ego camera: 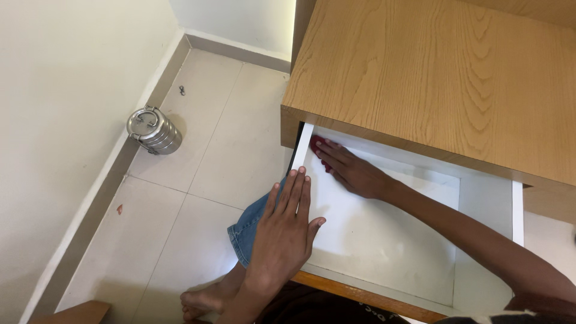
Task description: The person wipes the edges and interior surfaces of an open wooden drawer using a red cloth by hand while sitting on the floor.
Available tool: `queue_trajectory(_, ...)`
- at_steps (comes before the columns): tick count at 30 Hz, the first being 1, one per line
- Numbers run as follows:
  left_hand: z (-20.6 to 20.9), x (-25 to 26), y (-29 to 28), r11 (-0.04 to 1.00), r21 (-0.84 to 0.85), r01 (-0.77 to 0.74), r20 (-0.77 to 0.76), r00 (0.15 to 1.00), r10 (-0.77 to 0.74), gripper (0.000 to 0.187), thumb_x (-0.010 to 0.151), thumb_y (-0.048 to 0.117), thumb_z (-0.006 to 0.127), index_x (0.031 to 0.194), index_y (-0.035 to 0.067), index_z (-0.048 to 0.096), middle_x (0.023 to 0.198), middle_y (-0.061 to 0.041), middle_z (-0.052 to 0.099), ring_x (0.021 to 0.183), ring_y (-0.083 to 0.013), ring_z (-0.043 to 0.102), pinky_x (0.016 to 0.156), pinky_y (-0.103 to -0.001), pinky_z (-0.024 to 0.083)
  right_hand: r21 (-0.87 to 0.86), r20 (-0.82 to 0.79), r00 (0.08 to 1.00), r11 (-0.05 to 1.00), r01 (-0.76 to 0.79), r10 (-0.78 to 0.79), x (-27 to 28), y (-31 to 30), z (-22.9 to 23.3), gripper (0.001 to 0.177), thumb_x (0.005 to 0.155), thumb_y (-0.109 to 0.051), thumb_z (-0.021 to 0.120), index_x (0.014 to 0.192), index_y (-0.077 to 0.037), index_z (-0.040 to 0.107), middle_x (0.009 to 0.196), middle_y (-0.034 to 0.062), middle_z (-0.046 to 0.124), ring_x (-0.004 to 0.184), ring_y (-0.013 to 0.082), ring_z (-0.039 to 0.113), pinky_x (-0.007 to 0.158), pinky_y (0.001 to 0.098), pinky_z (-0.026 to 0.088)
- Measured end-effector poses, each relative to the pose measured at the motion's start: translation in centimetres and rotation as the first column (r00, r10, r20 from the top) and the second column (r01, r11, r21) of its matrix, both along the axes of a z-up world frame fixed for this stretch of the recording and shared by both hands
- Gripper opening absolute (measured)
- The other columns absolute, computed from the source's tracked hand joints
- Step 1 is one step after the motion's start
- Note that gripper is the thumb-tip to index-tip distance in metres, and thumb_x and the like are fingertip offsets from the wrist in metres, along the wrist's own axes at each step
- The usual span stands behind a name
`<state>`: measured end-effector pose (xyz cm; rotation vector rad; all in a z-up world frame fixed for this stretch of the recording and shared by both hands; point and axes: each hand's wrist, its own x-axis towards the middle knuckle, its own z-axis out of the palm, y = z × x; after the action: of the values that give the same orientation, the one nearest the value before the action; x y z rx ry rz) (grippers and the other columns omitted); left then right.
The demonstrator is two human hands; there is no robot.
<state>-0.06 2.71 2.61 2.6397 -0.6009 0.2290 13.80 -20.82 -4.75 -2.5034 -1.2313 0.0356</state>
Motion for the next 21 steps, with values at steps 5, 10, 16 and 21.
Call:
queue_trajectory(5, -0.1, -0.1, 0.0, 1.0, -0.015, -0.003, -0.007, 1.0, 0.003, 0.069, 0.106, 0.041, 0.04, 0.153, -0.009, 0.032, 0.163, -0.024, 0.031, 0.155, -0.031, 0.021, 0.123, -0.049, 0.016, 0.024, -0.26, 0.959, 0.993, -0.113, 0.116, -3.9, 0.4, 0.6, 0.05, 0.102, -0.014, 0.054, 0.15, 0.0, 0.047, 0.16, 0.0161, 0.039, 0.151, 0.0344, 0.028, 0.123, 0.0469, 0.025)
queue_trajectory(10, -0.4, 0.0, 0.0, 1.0, 0.007, -0.013, 0.025, 1.0, 0.012, 0.067, 0.107, 0.041, 0.038, 0.153, -0.009, 0.031, 0.163, -0.024, 0.03, 0.154, -0.0306, 0.022, 0.124, -0.048, 0.016, -0.04, -0.319, 0.837, 0.876, -0.48, 0.444, -12.3, 1.0, -0.5, 0.043, 0.095, -0.009, 0.058, 0.137, -0.001, 0.066, 0.152, 0.0102, 0.054, 0.146, 0.0295, 0.046, 0.124, 0.0451, 0.033)
queue_trajectory(16, -0.6, 0.0, 0.0, 0.999, 0.034, -0.004, 0.007, 1.0, 0.004, 0.066, 0.108, 0.038, 0.036, 0.153, -0.01, 0.031, 0.162, -0.025, 0.03, 0.155, -0.0313, 0.022, 0.125, -0.048, 0.016, -0.009, -0.319, 0.846, 0.891, -0.454, 0.428, -12.4, 1.2, -1.1, 0.044, 0.105, -0.023, 0.054, 0.141, 0.003, 0.057, 0.151, 0.0196, 0.051, 0.143, 0.0349, 0.043, 0.12, 0.0472, 0.028)
queue_trajectory(21, -0.7, 0.0, 0.0, 1.0, 0.003, 0.0, 0.001, 1.0, 0.0, 0.066, 0.108, 0.038, 0.038, 0.152, -0.01, 0.032, 0.162, -0.026, 0.031, 0.154, -0.0323, 0.024, 0.124, -0.049, 0.017, -0.297, -0.454, 0.816, 0.803, -0.517, 0.357, -9.7, 1.8, -0.3, 0.03, 0.11, -0.034, 0.049, 0.125, -0.01, 0.061, 0.145, 0.0113, 0.056, 0.149, 0.0295, 0.042, 0.134, 0.049, 0.017)
